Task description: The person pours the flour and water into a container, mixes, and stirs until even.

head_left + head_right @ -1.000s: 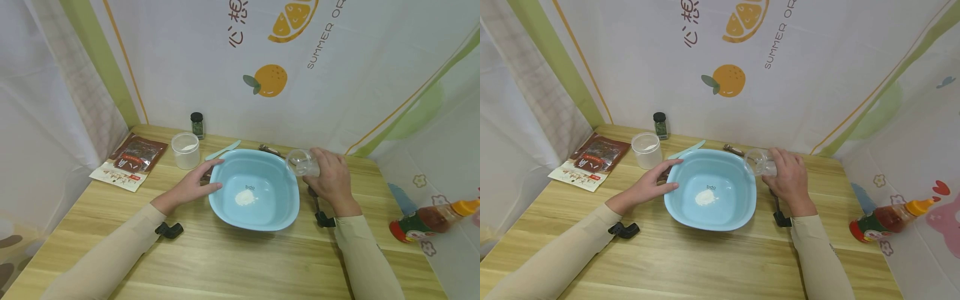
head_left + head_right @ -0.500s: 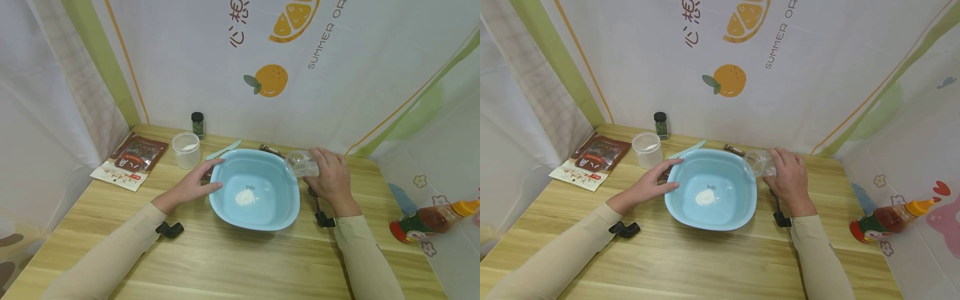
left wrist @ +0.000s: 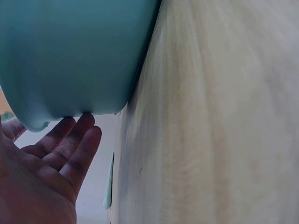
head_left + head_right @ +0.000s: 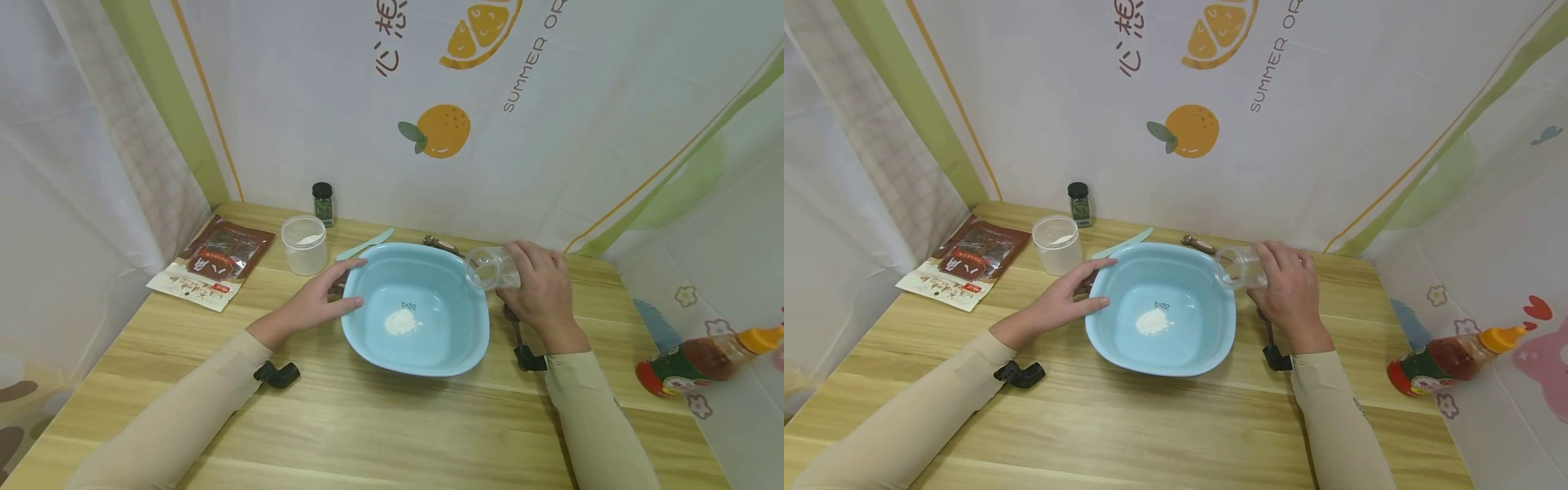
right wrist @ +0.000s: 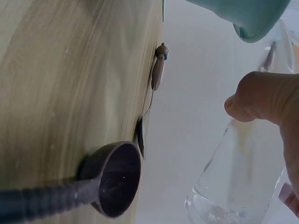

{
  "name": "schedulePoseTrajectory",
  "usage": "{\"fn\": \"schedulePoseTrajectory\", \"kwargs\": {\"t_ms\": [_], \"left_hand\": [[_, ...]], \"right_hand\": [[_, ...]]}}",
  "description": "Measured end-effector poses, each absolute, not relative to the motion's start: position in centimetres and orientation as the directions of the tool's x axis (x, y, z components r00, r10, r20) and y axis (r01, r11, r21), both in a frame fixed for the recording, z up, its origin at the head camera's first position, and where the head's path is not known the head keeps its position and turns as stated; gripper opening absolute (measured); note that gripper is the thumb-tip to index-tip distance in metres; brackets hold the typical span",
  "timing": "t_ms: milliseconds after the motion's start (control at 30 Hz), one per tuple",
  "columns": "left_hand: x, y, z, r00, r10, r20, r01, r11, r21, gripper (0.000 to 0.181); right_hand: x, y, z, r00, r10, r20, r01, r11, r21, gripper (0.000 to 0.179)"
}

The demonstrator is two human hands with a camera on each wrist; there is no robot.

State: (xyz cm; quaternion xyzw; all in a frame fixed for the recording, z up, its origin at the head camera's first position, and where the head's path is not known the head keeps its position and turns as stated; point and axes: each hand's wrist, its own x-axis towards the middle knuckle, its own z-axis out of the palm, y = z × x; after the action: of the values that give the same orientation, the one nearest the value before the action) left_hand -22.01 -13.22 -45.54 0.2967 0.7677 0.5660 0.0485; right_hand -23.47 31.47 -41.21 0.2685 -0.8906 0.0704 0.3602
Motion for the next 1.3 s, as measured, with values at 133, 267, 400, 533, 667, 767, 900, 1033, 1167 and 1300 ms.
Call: {"fn": "schedulePoseTrajectory", "kwargs": {"t_ms": [133, 267, 400, 533, 667, 767, 900, 1033, 1167, 1300], "left_hand": [[-21.93, -13.27, -45.51, -0.819, 0.512, 0.258, 0.397, 0.181, 0.9, 0.074], [-21.92, -13.25, -45.48, -0.821, 0.51, 0.256, 0.393, 0.181, 0.902, 0.074], [-21.95, -13.28, -45.53, -0.821, 0.509, 0.26, 0.395, 0.177, 0.901, 0.074], [-21.96, -13.33, -45.56, -0.817, 0.511, 0.266, 0.402, 0.173, 0.899, 0.074], [-21.97, -13.31, -45.53, -0.816, 0.511, 0.269, 0.404, 0.173, 0.898, 0.074], [-21.99, -13.27, -45.51, -0.818, 0.509, 0.268, 0.404, 0.176, 0.898, 0.074], [-21.94, -13.26, -45.44, -0.819, 0.508, 0.265, 0.401, 0.176, 0.899, 0.074], [-21.96, -13.29, -45.49, -0.82, 0.507, 0.265, 0.399, 0.175, 0.9, 0.073], [-21.93, -13.29, -45.47, -0.822, 0.505, 0.262, 0.396, 0.178, 0.901, 0.073], [-21.85, -13.31, -45.43, -0.823, 0.504, 0.261, 0.393, 0.174, 0.903, 0.073]], "right_hand": [[-23.41, 31.47, -41.17, -0.594, -0.433, 0.678, -0.528, 0.845, 0.078, 0.081], [-23.44, 31.49, -41.22, -0.589, -0.433, 0.683, -0.526, 0.846, 0.084, 0.082], [-23.54, 31.46, -41.24, -0.579, -0.429, 0.693, -0.527, 0.846, 0.083, 0.08], [-23.54, 31.45, -41.2, -0.58, -0.431, 0.691, -0.526, 0.846, 0.086, 0.08], [-23.43, 31.43, -41.13, -0.589, -0.435, 0.681, -0.524, 0.847, 0.089, 0.081], [-23.37, 31.42, -41.09, -0.593, -0.435, 0.678, -0.524, 0.848, 0.086, 0.082], [-23.34, 31.38, -41.03, -0.592, -0.433, 0.68, -0.521, 0.849, 0.086, 0.081], [-23.37, 31.37, -40.99, -0.589, -0.432, 0.684, -0.516, 0.851, 0.093, 0.08], [-23.34, 31.37, -40.94, -0.595, -0.433, 0.677, -0.511, 0.854, 0.097, 0.081], [-23.27, 31.34, -40.85, -0.599, -0.435, 0.672, -0.508, 0.855, 0.101, 0.081]]}}
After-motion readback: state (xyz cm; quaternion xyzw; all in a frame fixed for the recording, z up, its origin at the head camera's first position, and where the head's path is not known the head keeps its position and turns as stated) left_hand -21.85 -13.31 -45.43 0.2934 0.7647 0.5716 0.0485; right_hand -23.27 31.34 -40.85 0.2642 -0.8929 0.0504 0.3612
